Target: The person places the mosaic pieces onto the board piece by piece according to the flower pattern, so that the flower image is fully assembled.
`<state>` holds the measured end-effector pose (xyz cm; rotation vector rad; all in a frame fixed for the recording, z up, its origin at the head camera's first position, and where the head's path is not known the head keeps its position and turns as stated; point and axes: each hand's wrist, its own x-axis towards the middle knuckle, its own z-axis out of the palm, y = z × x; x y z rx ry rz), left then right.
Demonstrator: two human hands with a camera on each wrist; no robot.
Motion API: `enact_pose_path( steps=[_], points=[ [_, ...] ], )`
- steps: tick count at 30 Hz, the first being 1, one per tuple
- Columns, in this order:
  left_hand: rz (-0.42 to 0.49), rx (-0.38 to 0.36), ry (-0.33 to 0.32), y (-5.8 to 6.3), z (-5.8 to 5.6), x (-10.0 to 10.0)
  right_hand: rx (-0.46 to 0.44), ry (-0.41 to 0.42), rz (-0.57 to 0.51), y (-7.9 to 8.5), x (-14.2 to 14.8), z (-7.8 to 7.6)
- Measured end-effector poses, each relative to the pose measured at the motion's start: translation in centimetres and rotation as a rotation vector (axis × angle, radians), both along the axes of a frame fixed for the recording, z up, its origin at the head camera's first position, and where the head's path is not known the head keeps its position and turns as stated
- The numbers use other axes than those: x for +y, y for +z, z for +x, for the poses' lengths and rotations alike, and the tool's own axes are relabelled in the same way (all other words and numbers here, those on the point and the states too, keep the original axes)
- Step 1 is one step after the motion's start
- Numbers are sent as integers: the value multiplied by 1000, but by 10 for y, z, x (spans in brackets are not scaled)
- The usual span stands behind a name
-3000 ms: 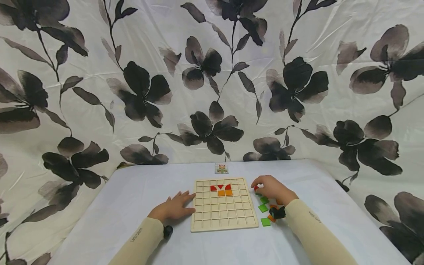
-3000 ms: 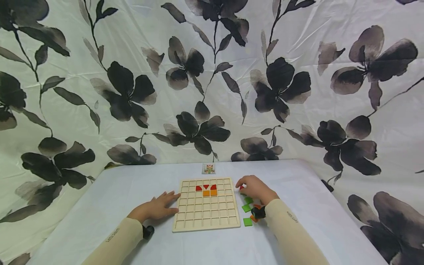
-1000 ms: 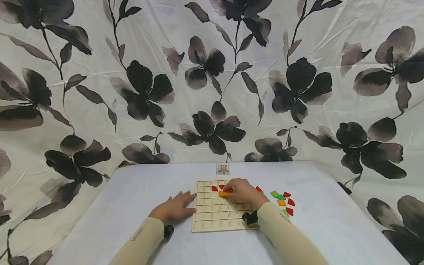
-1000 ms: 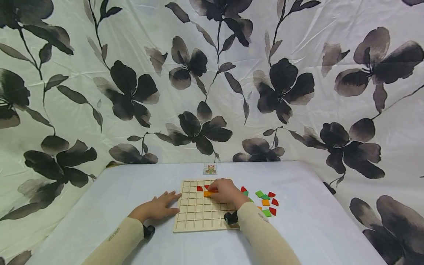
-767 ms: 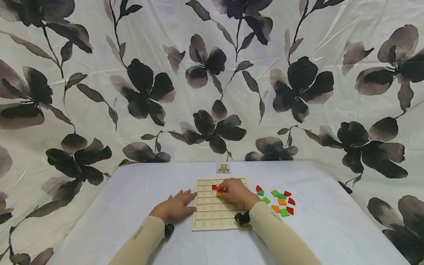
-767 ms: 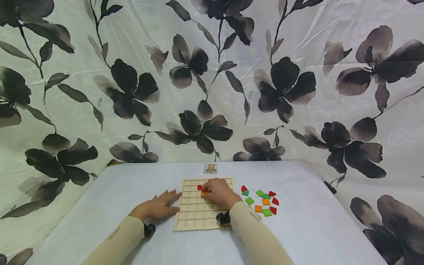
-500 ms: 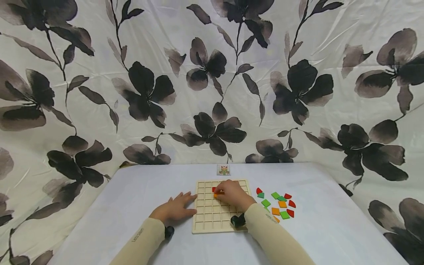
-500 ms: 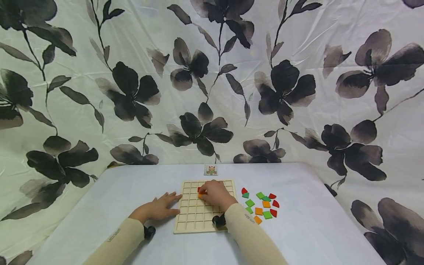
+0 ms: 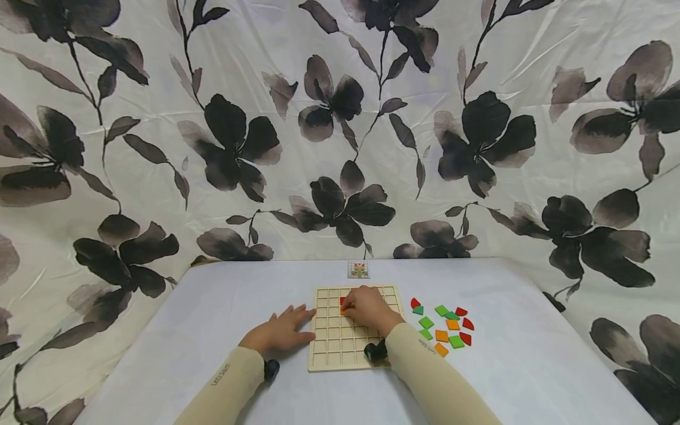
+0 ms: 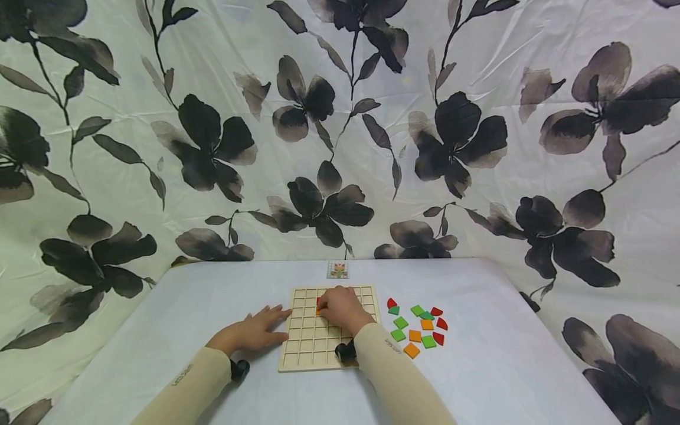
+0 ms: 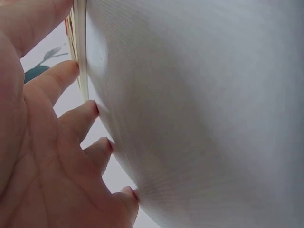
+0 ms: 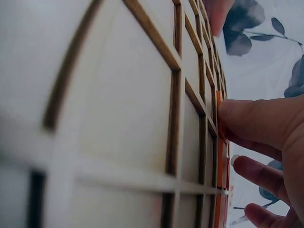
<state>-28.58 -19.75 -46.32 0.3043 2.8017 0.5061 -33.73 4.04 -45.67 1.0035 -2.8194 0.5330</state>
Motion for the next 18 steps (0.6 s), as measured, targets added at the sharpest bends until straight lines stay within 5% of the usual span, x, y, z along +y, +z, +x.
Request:
enact_pose_path(
  steps=[8, 18],
  points=[
    [1, 0, 5, 2, 0, 2, -97, -6, -16, 14, 20, -2],
    [-2, 14, -6, -2, -1, 1, -141, -221, 38, 26, 79, -14]
  ],
)
